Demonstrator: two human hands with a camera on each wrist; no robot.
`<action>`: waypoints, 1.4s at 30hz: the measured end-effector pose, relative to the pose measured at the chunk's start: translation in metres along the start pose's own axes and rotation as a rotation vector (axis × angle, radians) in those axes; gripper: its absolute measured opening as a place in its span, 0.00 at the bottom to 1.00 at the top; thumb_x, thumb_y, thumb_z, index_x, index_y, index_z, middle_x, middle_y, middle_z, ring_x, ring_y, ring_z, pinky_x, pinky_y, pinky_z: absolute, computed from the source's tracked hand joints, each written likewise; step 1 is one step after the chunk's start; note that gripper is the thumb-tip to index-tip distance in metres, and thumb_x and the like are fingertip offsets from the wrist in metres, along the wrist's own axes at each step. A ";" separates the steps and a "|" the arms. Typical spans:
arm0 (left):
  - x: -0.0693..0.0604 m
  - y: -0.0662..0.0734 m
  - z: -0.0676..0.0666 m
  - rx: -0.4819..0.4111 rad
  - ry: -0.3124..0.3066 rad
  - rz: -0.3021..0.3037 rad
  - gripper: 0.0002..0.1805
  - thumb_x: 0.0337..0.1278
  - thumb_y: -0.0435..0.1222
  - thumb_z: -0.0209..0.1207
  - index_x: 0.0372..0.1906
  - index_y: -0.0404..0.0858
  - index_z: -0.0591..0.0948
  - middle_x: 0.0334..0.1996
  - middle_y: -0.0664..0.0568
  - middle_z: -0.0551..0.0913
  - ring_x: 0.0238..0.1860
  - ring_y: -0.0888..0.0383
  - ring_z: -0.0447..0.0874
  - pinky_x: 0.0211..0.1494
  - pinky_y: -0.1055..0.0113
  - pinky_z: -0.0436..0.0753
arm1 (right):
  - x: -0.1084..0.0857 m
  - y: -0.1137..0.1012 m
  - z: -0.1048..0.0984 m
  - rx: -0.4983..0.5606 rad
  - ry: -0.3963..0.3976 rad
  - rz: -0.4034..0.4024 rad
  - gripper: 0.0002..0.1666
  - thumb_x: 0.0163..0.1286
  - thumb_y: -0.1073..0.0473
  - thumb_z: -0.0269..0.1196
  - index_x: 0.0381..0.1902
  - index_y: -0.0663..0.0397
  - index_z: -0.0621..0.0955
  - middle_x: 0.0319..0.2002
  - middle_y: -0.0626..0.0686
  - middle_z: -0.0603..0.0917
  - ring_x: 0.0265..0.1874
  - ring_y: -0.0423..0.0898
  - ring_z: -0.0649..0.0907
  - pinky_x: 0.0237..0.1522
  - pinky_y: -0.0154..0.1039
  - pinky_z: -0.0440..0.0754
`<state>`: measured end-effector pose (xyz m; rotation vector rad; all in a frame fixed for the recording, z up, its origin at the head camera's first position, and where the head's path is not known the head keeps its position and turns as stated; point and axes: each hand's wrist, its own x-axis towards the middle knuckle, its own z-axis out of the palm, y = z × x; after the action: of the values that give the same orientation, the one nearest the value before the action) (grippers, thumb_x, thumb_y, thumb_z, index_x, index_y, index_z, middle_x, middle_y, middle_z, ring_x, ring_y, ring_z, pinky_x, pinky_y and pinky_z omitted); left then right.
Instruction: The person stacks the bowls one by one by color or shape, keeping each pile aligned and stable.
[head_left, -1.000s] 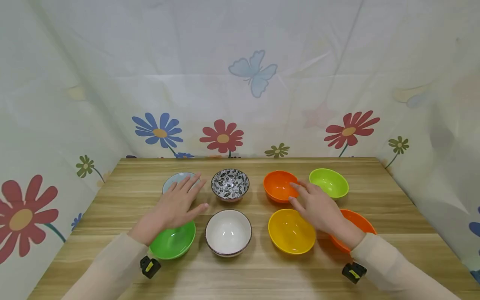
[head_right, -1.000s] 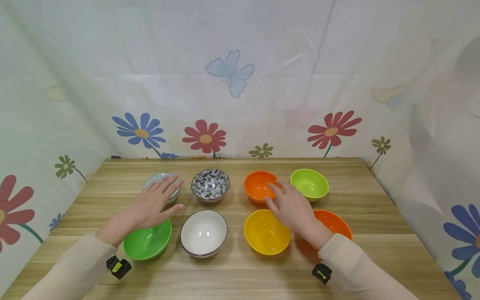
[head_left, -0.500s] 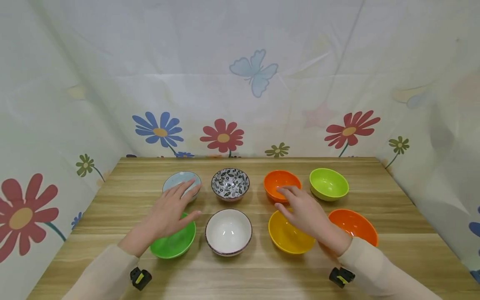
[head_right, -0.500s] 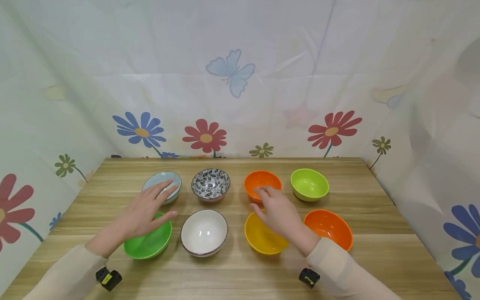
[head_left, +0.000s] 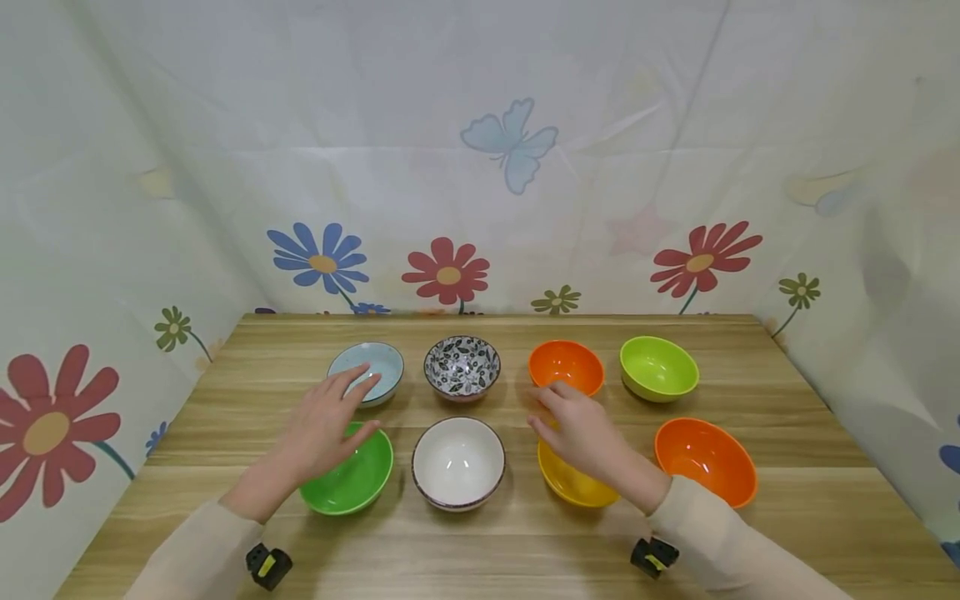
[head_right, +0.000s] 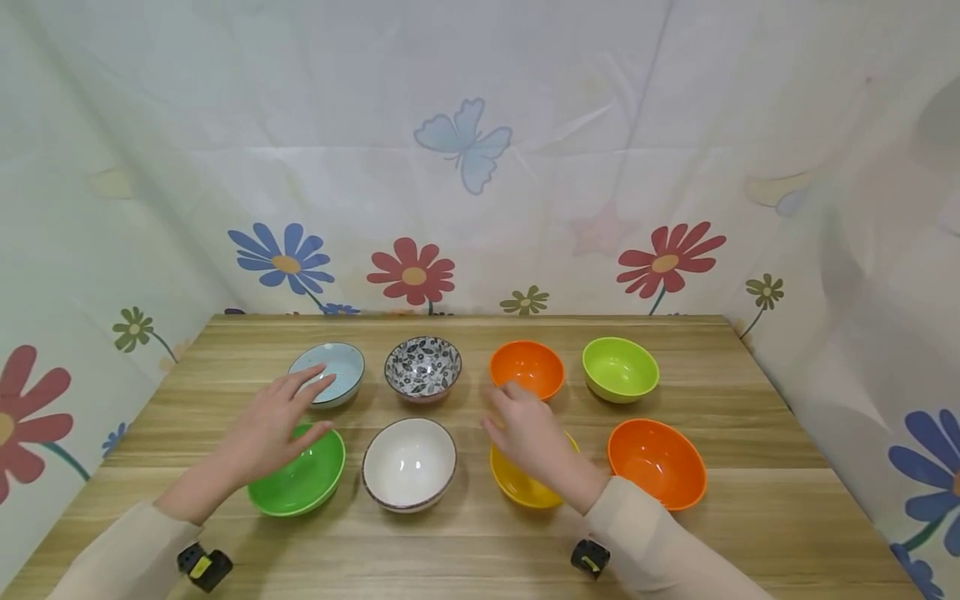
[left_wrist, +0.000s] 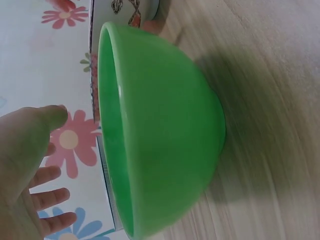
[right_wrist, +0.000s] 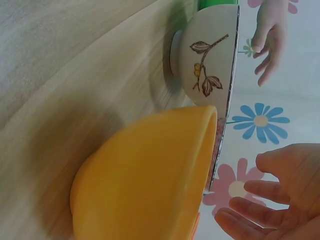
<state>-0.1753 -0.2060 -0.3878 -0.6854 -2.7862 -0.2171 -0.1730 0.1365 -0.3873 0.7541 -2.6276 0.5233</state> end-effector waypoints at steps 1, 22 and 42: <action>-0.001 -0.001 0.000 -0.003 -0.001 -0.004 0.34 0.54 0.48 0.60 0.64 0.38 0.67 0.64 0.41 0.64 0.62 0.41 0.64 0.60 0.43 0.67 | 0.000 0.000 0.001 0.003 -0.003 -0.003 0.21 0.54 0.60 0.69 0.46 0.57 0.81 0.36 0.54 0.81 0.29 0.46 0.81 0.30 0.36 0.82; -0.011 -0.014 0.001 -0.015 0.081 -0.078 0.18 0.44 0.36 0.68 0.44 0.36 0.81 0.41 0.44 0.81 0.43 0.47 0.78 0.43 0.53 0.80 | 0.008 -0.024 0.013 0.224 -0.145 0.208 0.14 0.55 0.66 0.67 0.41 0.60 0.83 0.38 0.56 0.84 0.30 0.46 0.85 0.30 0.34 0.83; -0.019 -0.015 0.009 -0.048 0.086 -0.166 0.13 0.44 0.35 0.67 0.39 0.37 0.83 0.38 0.44 0.83 0.33 0.48 0.82 0.28 0.58 0.80 | 0.003 -0.037 0.023 0.294 -0.138 0.261 0.12 0.58 0.67 0.63 0.41 0.62 0.83 0.37 0.57 0.86 0.31 0.47 0.86 0.30 0.33 0.83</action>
<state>-0.1682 -0.2255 -0.4030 -0.4438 -2.7632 -0.3388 -0.1600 0.0961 -0.3975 0.5462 -2.8322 0.9805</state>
